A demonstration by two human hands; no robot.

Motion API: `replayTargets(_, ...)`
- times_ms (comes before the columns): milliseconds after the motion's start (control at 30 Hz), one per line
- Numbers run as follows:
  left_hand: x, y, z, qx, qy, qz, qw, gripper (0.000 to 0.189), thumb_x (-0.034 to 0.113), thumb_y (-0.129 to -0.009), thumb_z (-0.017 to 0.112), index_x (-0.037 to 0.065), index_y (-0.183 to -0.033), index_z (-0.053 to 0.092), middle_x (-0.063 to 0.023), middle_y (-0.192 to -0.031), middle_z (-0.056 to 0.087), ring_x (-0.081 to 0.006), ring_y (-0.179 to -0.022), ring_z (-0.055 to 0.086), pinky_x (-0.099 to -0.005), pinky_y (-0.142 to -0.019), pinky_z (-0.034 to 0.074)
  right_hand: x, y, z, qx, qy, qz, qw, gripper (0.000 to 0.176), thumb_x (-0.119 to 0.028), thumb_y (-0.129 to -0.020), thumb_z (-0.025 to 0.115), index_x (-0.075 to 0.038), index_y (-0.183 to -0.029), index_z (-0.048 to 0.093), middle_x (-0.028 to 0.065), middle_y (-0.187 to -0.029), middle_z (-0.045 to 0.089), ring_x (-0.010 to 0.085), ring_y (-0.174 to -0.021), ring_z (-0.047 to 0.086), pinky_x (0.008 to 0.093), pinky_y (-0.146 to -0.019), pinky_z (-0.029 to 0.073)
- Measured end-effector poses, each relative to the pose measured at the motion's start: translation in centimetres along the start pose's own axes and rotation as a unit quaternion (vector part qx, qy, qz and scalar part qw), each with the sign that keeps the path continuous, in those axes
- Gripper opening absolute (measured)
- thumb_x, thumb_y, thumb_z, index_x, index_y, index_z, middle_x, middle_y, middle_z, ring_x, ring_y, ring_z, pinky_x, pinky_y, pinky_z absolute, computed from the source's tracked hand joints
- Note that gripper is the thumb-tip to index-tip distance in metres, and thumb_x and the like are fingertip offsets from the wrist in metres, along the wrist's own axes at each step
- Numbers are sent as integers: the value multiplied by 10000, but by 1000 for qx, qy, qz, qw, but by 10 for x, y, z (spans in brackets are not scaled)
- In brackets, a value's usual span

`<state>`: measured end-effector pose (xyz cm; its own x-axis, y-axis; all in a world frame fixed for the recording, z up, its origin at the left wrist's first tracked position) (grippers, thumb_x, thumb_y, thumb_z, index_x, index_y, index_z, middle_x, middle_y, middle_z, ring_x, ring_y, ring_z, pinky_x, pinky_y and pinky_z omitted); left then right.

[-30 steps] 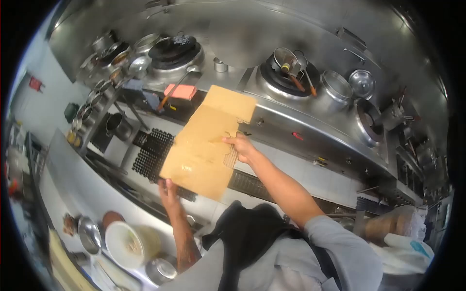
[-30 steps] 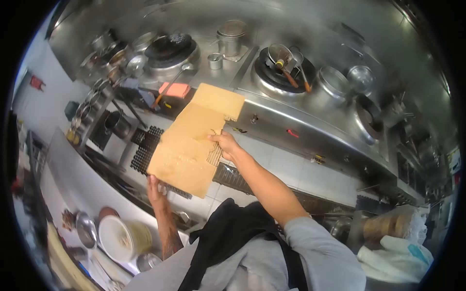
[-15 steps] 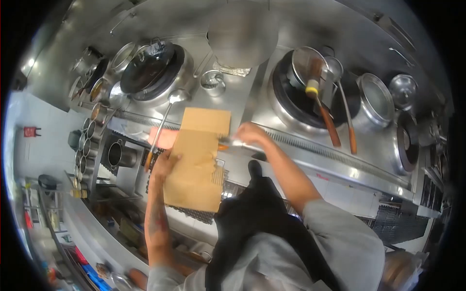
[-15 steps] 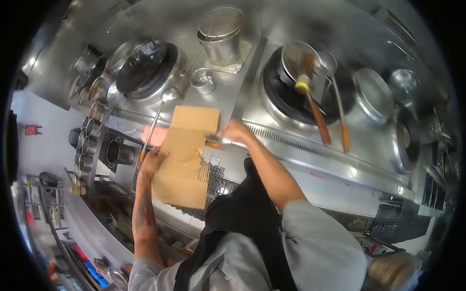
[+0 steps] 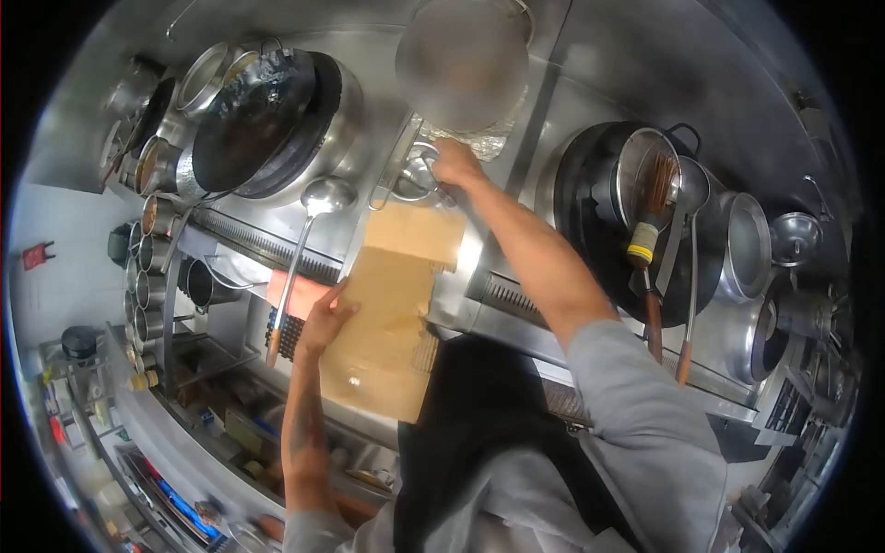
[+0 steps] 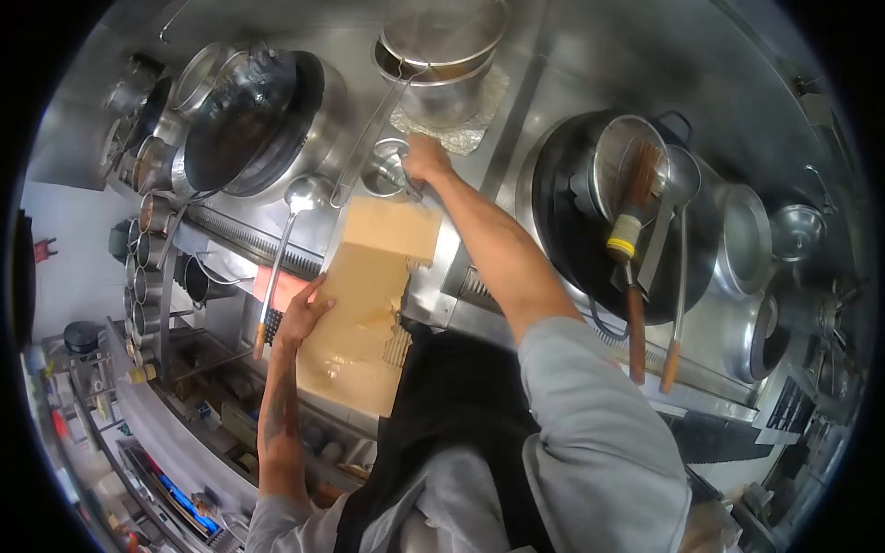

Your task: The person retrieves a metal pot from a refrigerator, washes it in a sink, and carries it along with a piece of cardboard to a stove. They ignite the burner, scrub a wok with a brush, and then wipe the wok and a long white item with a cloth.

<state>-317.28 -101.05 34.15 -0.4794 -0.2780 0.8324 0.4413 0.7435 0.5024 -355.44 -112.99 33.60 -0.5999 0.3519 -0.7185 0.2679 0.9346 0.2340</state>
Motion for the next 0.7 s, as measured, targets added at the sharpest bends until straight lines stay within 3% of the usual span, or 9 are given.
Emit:
replayTargets(100,1,-32,10,-53,52,-22,997,667,49,-920,684,25,-1505,365,-131,-1184,681,-125,-973,657,-251,-808,547,-7,4,-22,29,-20,-1,999,400,-13,-756,591,-33,-1148,665,185,-980,723,315,-800,729,411,-826,556)
replayTargets(233,3,-78,33,-84,135,23,987,652,49,-918,686,26,-1496,384,-141,-1191,679,-125,-980,657,-244,-794,549,-50,39,-62,7,21,-1,1000,525,20,-748,557,-56,-1261,637,204,-1017,716,276,-792,733,383,-753,580)
replayTargets(333,19,-117,43,-54,62,97,992,651,74,-906,710,20,-1481,410,-158,-1227,665,-132,-1019,645,-257,-814,547,-57,62,-62,49,3,32,998,529,24,-738,544,-66,-1249,647,194,-1019,716,266,-789,730,372,-726,575)
replayTargets(433,22,-138,40,21,23,165,986,600,99,-872,744,28,-1417,505,-183,-1147,689,-202,-991,674,-323,-820,548,-48,78,-37,36,-22,22,999,500,24,-742,524,-57,-1217,658,185,-1005,717,261,-768,724,370,-714,571)
replayTargets(467,27,-138,36,83,-148,190,967,533,107,-863,741,31,-1358,558,-184,-1087,691,-255,-965,671,-363,-823,540,-45,84,-28,46,-22,17,999,493,29,-747,515,-59,-1212,654,178,-994,716,264,-758,720,373,-700,572)
replayTargets(500,35,-137,34,144,-313,212,915,469,115,-854,738,34,-1299,611,-184,-1027,694,-308,-940,667,-403,-826,533,-42,91,-19,54,-25,21,998,493,29,-747,515,-59,-1212,654,178,-994,716,264,-758,720,373,-700,572)
replayTargets(533,38,-137,34,139,-318,218,912,469,115,-854,738,34,-1299,611,-184,-1027,694,-308,-940,667,-403,-826,533,-36,98,-10,60,-48,42,996,449,18,-755,531,-55,-1179,657,190,-1010,707,304,-831,710,393,-768,556)
replayTargets(600,57,-126,31,232,-424,286,827,343,112,-862,699,48,-1198,667,-180,-944,673,-371,-901,629,-443,-803,517,-39,113,-4,71,-75,66,992,404,8,-763,546,-51,-1146,659,202,-1026,698,344,-905,701,412,-835,541)
replayTargets(700,43,-165,4,212,-250,376,866,269,112,-879,671,52,-1140,698,-163,-974,687,-359,-920,637,-441,-814,518,-36,128,12,-4,-173,124,977,393,4,-772,554,-41,-1151,648,206,-1073,688,365,-993,670,436,-874,523)
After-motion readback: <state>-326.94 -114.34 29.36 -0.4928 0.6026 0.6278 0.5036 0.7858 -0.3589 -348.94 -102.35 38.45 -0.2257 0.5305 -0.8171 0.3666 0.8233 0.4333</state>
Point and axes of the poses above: each hand's wrist, its own y-axis away from the middle knuckle, its own z-axis out of the palm, x = y × z, the point moved 6 cm from there along -y, towards the middle knuckle
